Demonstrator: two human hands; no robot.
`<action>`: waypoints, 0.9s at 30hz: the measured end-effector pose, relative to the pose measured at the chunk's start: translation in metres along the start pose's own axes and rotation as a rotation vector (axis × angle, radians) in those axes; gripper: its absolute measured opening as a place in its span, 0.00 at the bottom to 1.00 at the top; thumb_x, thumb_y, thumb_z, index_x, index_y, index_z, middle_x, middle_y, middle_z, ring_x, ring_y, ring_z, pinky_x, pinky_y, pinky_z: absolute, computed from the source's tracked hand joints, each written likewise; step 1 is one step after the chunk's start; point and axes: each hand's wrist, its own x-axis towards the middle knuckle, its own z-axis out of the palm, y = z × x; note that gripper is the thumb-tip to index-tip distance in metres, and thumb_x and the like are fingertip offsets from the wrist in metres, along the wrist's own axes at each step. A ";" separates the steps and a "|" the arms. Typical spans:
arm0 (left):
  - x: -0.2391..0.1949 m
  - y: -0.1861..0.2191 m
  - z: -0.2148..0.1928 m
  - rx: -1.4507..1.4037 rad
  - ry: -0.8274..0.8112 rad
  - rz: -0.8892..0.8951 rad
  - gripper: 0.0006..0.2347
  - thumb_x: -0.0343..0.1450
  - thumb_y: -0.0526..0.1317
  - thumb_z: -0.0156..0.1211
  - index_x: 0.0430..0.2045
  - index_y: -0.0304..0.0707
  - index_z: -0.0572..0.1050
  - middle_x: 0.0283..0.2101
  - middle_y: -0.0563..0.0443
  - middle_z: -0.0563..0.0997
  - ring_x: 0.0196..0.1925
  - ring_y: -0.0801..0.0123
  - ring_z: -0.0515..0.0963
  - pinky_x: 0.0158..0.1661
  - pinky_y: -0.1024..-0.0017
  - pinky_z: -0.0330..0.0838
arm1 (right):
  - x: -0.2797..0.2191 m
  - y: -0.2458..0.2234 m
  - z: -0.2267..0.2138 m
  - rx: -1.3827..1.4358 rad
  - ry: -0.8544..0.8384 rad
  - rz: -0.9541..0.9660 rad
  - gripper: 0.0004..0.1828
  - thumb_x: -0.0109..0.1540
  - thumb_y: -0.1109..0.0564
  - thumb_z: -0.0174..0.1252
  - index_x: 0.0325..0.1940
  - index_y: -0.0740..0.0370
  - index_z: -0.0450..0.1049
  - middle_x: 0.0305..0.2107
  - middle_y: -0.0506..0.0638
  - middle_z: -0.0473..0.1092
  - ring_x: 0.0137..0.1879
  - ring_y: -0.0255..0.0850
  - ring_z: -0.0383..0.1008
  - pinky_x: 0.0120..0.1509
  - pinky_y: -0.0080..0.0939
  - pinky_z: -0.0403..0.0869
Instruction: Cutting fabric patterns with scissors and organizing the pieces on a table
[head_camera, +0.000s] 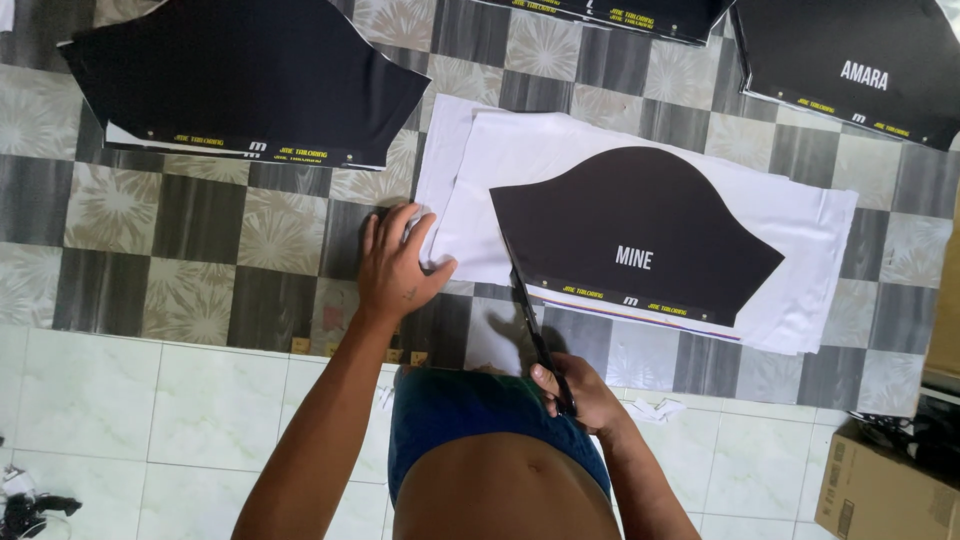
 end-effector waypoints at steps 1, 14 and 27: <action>0.000 0.000 0.001 0.000 -0.001 0.000 0.33 0.65 0.57 0.80 0.65 0.46 0.81 0.72 0.44 0.76 0.75 0.48 0.77 0.73 0.33 0.65 | 0.000 0.000 0.000 0.000 0.000 0.001 0.26 0.70 0.45 0.76 0.34 0.69 0.75 0.19 0.55 0.66 0.21 0.46 0.76 0.26 0.43 0.78; -0.001 -0.001 0.000 0.014 -0.018 0.000 0.33 0.66 0.58 0.79 0.66 0.46 0.81 0.72 0.44 0.76 0.76 0.48 0.77 0.73 0.32 0.65 | 0.006 -0.010 0.007 -0.056 -0.001 -0.007 0.27 0.69 0.43 0.75 0.34 0.70 0.75 0.19 0.56 0.67 0.21 0.46 0.77 0.26 0.44 0.77; -0.001 -0.003 0.003 0.011 0.004 0.007 0.33 0.65 0.58 0.80 0.65 0.46 0.82 0.71 0.44 0.76 0.75 0.47 0.77 0.73 0.32 0.65 | 0.022 -0.019 0.009 -0.040 0.023 -0.029 0.29 0.68 0.42 0.77 0.33 0.70 0.74 0.17 0.55 0.66 0.21 0.45 0.76 0.25 0.42 0.76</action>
